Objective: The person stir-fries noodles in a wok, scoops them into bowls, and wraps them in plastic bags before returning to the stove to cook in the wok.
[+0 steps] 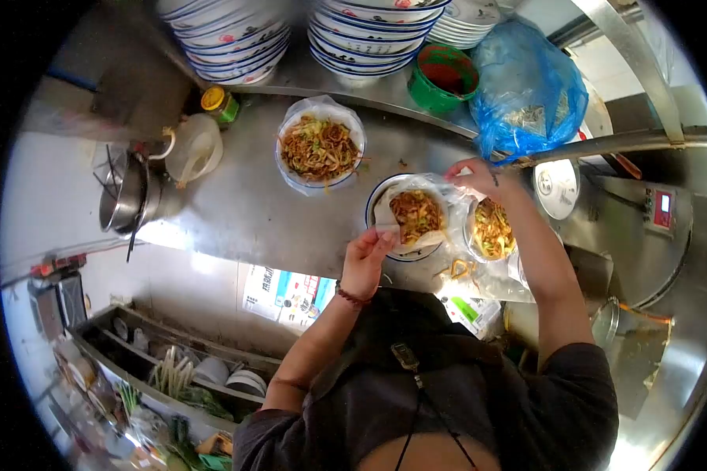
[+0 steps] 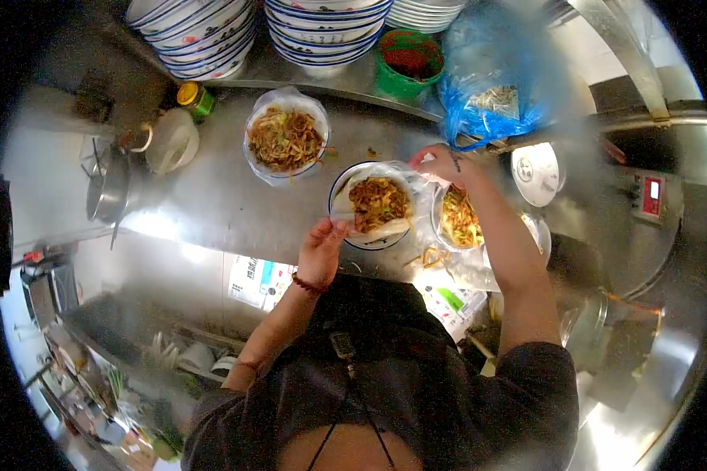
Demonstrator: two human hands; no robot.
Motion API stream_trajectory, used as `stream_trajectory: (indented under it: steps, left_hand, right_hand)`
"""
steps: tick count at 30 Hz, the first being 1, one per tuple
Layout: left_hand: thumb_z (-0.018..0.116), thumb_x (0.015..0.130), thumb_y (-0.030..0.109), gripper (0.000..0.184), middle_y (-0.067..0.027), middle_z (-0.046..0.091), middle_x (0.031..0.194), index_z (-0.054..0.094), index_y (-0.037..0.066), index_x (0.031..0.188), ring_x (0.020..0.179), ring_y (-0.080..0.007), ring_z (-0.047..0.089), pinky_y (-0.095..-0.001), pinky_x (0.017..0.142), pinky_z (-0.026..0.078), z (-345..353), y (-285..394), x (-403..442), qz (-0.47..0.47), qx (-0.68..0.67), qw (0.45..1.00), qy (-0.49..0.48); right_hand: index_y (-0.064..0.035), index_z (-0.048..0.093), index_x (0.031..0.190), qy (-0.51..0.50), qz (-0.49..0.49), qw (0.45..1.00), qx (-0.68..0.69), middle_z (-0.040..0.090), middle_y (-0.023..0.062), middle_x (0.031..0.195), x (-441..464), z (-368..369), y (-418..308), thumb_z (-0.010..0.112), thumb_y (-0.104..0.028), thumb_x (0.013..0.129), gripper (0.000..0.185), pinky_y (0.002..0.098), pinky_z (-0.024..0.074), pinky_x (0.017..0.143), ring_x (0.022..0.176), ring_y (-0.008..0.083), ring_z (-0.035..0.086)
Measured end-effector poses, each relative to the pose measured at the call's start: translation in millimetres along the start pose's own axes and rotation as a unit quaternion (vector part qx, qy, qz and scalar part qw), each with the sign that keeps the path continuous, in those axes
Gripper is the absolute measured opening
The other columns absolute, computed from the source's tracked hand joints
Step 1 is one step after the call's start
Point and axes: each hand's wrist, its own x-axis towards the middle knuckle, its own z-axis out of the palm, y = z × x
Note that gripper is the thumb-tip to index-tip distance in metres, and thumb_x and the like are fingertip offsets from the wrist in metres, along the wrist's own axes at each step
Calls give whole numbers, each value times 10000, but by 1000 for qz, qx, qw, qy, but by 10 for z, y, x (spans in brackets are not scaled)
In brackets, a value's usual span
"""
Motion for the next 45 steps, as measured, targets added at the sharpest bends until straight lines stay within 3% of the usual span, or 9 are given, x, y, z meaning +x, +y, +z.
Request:
stream_trajectory:
  steps: [5, 7, 10, 14, 17, 25, 32, 37, 45]
  left_hand:
    - [542, 894, 123, 147, -23, 617, 946, 594, 13, 976, 870, -85, 548, -228, 792, 430, -208, 525, -165, -83, 137, 980, -117]
    - [535, 896, 118, 149, -45, 616, 926, 589, 5, 977, 848, -95, 545, -247, 795, 433, -449, 616, -195, 166, 433, 874, -143]
    - [530, 898, 188, 214, -90, 599, 979, 571, 28, 1035, 896, -180, 556, -295, 827, 434, -884, 537, -21, 61, 220, 972, 65]
    - [422, 928, 322, 394, -145, 506, 1167, 455, 36, 1197, 1039, -304, 530, -405, 851, 473, -1436, 296, 739, -103, -205, 937, 265]
    - [471, 904, 354, 485, -146, 422, 1243, 350, 81, 1287, 1030, -263, 495, -415, 833, 477, -1342, 477, 969, -105, -296, 941, 126]
    - [538, 861, 96, 56, -71, 571, 848, 507, 69, 898, 692, -168, 539, -275, 550, 429, -1198, 318, 854, -55, -122, 961, 242]
    - [565, 825, 2, 68, -46, 550, 787, 509, 34, 847, 656, -135, 509, -235, 564, 423, -952, 974, 839, 44, -208, 963, 168]
    - [549, 837, 2, 113, -55, 542, 856, 498, 24, 935, 698, -113, 504, -211, 583, 418, -821, 1101, 754, 215, 178, 935, 218]
    - [710, 690, 102, 496, -160, 552, 1008, 481, 13, 1121, 653, -198, 545, -297, 540, 453, -602, 1164, 914, 91, 586, 799, 104]
  right_hand:
    - [-65, 600, 1022, 76, -150, 971, 170, 619, 71, 895, -748, 55, -432, 589, -102, 764, 261, 246, 446, 686, 780, 114, 563]
    - [-42, 602, 1030, 72, -168, 948, 260, 624, 68, 903, -711, -18, -473, 579, -75, 785, 249, 260, 459, 705, 802, 125, 575]
    - [-8, 588, 1019, 215, -108, 969, 62, 629, 89, 908, -215, -44, -487, 600, -88, 802, 231, 273, 490, 695, 831, 157, 598]
    - [1, 571, 1032, 103, -112, 926, 346, 623, 104, 948, 1002, 419, -757, 578, -57, 812, 227, 330, 507, 751, 873, 208, 605]
    - [-6, 561, 1047, 61, 35, 875, 479, 621, 121, 942, 1525, 683, -1029, 531, -76, 842, 219, 329, 517, 741, 865, 218, 613]
    - [-4, 539, 1001, -83, -9, 849, 521, 596, 112, 848, 1714, 792, -639, 555, -104, 834, 195, 313, 491, 524, 690, 197, 584]
    - [-48, 567, 896, 217, -145, 950, 170, 583, 72, 748, 1015, 216, 311, 596, -90, 777, 129, 299, 433, 506, 610, 132, 532]
    - [-41, 505, 710, 314, -10, 898, -308, 546, 129, 636, 1067, -44, 1303, 571, -168, 741, 147, 414, 396, 515, 580, 276, 531]
    - [-56, 548, 834, 238, -206, 948, -47, 579, 68, 733, 428, 40, -608, 664, -106, 690, 191, 292, 441, 607, 675, 158, 556]
